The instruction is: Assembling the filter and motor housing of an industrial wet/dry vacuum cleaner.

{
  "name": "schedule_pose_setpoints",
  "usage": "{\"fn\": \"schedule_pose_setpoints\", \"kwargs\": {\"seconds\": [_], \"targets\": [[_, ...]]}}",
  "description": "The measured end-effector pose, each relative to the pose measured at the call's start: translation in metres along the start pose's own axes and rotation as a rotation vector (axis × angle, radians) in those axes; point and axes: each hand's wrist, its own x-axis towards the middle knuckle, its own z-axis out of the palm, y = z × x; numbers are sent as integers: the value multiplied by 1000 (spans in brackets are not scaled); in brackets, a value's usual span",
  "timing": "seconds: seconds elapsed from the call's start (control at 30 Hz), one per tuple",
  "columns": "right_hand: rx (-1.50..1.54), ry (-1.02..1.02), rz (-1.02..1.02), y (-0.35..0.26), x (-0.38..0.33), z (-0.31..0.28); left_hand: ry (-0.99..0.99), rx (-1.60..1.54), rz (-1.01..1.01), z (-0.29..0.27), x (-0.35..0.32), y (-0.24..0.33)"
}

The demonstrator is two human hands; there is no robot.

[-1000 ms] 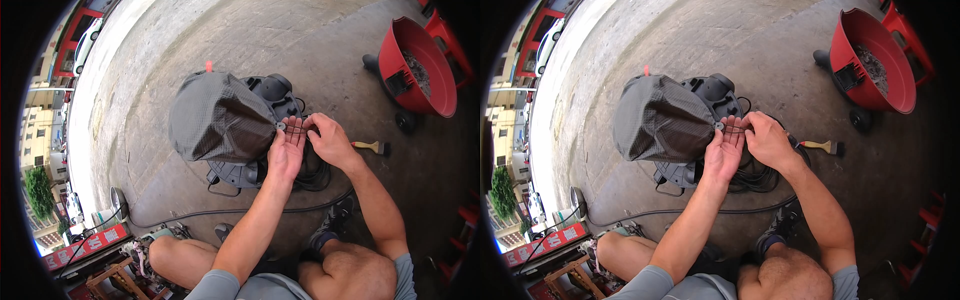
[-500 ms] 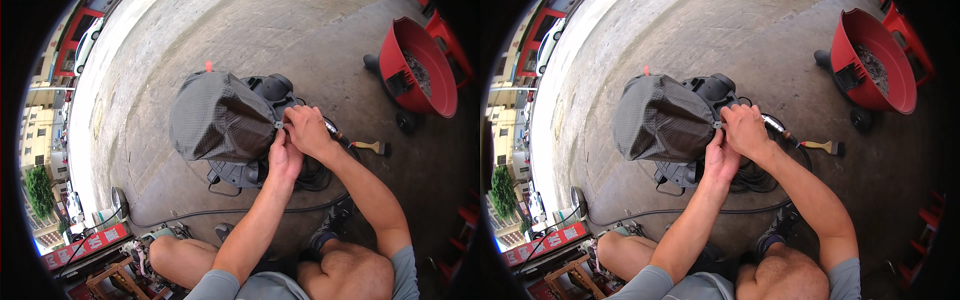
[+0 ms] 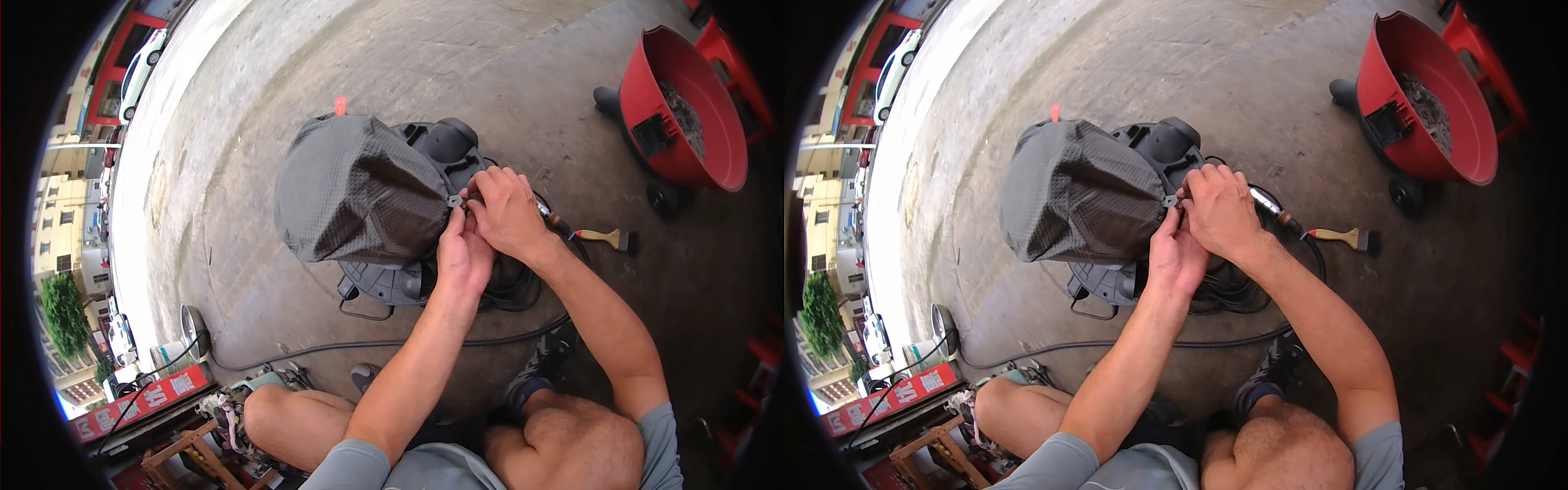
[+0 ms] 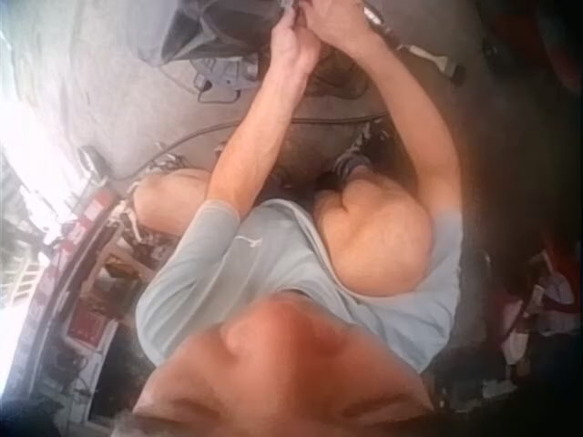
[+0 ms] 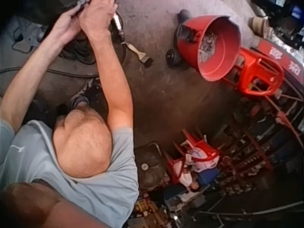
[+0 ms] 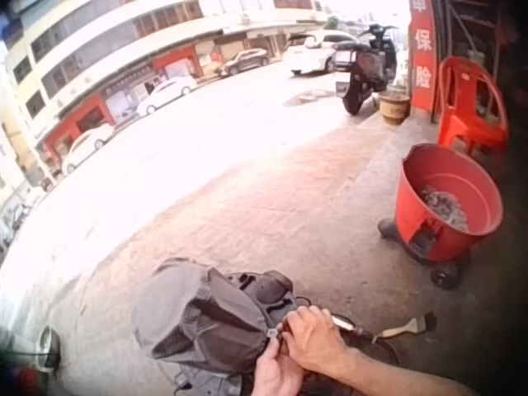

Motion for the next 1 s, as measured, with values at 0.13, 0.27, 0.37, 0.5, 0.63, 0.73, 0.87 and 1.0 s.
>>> {"fn": "schedule_pose_setpoints", "kwargs": {"seconds": [0.13, 0.27, 0.37, 0.5, 0.63, 0.73, 0.87, 1.0], "targets": [[-44, -165, 63, 13, -1, 4, 131, 131, -53, 12, -16, 6], [38, -68, 84, 11, 1, 1, 50, 406, -104, 13, -35, 22], [193, -137, 334, 8, 2, -6, 8, 843, -36, 22, -56, 36], [261, -137, 334, 25, -5, 6, -253, 1598, 565, 53, -69, 58], [342, -117, 357, 27, -10, 2, -607, 2320, 1004, 91, -49, 81], [359, -118, 376, 22, -7, -1, -823, 2588, 1106, 89, -22, 92], [402, -96, 398, 23, -6, 5, -855, 2729, 851, 82, 2, 91], [412, -108, 411, 25, -7, 4, -821, 2729, 803, 78, 7, 88]]}}
